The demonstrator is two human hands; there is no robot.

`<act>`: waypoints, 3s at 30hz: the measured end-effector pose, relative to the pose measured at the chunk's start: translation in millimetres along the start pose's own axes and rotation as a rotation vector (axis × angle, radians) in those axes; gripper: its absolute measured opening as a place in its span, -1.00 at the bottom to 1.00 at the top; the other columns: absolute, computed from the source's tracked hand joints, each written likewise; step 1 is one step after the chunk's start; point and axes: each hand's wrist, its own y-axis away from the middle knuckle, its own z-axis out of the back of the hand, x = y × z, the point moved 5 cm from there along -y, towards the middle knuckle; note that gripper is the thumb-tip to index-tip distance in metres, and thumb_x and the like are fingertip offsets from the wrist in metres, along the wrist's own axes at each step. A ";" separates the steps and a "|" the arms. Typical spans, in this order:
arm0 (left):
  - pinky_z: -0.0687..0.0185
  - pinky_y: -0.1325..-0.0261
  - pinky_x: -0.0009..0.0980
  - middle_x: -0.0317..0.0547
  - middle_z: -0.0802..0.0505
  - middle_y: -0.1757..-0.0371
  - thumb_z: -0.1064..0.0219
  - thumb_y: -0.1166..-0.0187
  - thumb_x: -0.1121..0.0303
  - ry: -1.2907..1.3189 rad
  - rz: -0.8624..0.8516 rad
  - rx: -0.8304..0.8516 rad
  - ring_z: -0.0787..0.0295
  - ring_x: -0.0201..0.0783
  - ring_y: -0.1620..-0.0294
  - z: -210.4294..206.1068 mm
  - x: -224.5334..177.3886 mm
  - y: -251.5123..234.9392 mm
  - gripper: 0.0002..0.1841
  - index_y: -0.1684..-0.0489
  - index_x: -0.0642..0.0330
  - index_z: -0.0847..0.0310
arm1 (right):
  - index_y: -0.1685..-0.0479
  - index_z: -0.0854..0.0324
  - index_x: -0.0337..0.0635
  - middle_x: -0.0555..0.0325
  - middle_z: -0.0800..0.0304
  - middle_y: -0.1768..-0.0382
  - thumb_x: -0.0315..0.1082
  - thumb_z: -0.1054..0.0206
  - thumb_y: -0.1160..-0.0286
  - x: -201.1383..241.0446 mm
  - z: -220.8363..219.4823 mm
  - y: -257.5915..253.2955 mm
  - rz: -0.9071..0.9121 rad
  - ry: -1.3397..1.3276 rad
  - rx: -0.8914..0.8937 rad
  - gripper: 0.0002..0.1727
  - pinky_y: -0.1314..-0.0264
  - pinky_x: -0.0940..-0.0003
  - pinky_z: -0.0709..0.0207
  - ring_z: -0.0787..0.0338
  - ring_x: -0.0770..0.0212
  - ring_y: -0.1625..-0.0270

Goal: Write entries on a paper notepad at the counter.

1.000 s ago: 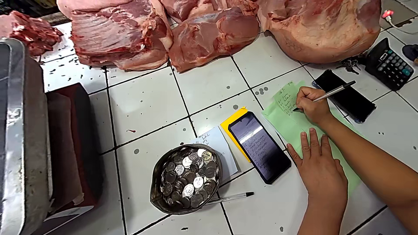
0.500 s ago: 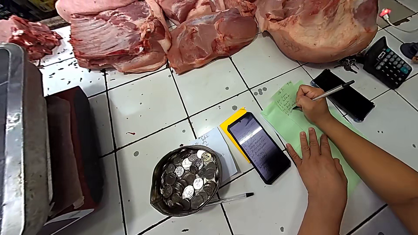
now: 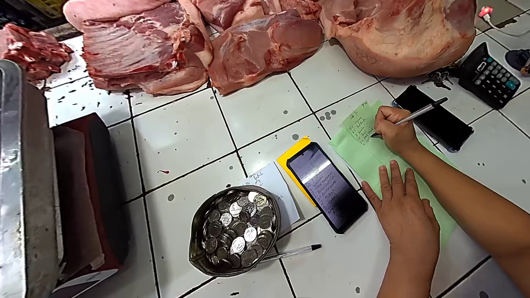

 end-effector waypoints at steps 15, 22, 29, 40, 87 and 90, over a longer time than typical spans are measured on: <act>0.40 -0.73 0.45 -0.17 -0.46 -0.77 -0.40 -0.47 0.21 -0.017 0.006 0.016 -0.20 0.07 -0.83 0.3 0.1 -0.6 -0.37 -0.64 0.00 -0.54 | 0.72 -0.27 0.05 0.55 -0.22 0.78 -0.54 -0.07 -0.23 -0.2 1.1 -1.4 -0.015 0.019 -0.059 -0.72 0.65 0.71 0.01 -0.17 0.67 0.72; 0.38 -0.74 0.44 -0.16 -0.47 -0.76 -0.41 -0.47 0.21 -0.008 0.003 0.014 -0.21 0.08 -0.83 0.7 -0.2 -0.4 -0.37 -0.63 0.02 -0.54 | 0.75 -0.26 0.06 0.54 -0.21 0.79 -0.54 -0.07 -0.22 0.2 2.4 -1.5 -0.025 0.014 -0.054 -0.70 0.64 0.70 0.02 -0.16 0.67 0.72; 0.39 -0.73 0.45 -0.17 -0.45 -0.78 -0.40 -0.48 0.20 -0.018 0.004 0.023 -0.20 0.06 -0.84 1.1 -0.3 -0.7 -0.38 -0.64 0.00 -0.53 | 0.70 -0.30 0.07 0.55 -0.34 0.75 -0.54 -0.07 -0.22 -2.7 3.9 -2.7 -0.048 -0.038 -0.081 -0.73 0.62 0.71 -0.11 -0.29 0.66 0.69; 0.38 -0.74 0.44 -0.17 -0.47 -0.76 -0.39 -0.48 0.21 -0.026 0.008 0.010 -0.22 0.06 -0.83 1.0 -0.4 -0.3 -0.38 -0.64 0.00 -0.54 | 0.70 -0.30 0.11 0.57 -0.36 0.75 -0.55 -0.07 -0.20 -9.9 16.5 -6.5 -0.070 -0.083 -0.088 -0.71 0.65 0.73 -0.08 -0.28 0.68 0.71; 0.44 -0.77 0.42 -0.13 -0.38 -0.82 -0.40 -0.48 0.36 0.093 0.031 0.088 -0.06 0.02 -0.89 7.3 -1.7 0.2 -0.37 -0.66 0.06 -0.50 | 0.27 -0.41 -0.12 0.39 -0.30 0.57 -0.46 -0.57 -0.33 -12.0 29.8 -15.5 -0.188 0.334 0.179 -0.68 0.50 0.70 -0.15 -0.29 0.60 0.58; 0.42 -0.76 0.42 -0.13 -0.40 -0.81 -0.41 -0.47 0.37 0.098 0.033 0.075 -0.09 0.02 -0.88 8.6 -1.7 0.6 -0.38 -0.64 0.07 -0.52 | 0.07 -0.51 -0.31 0.07 -0.54 0.30 -0.37 -0.59 -0.40 -3.1 25.7 -12.5 -0.140 0.432 0.161 -0.66 0.26 0.32 -0.38 -0.48 0.30 0.35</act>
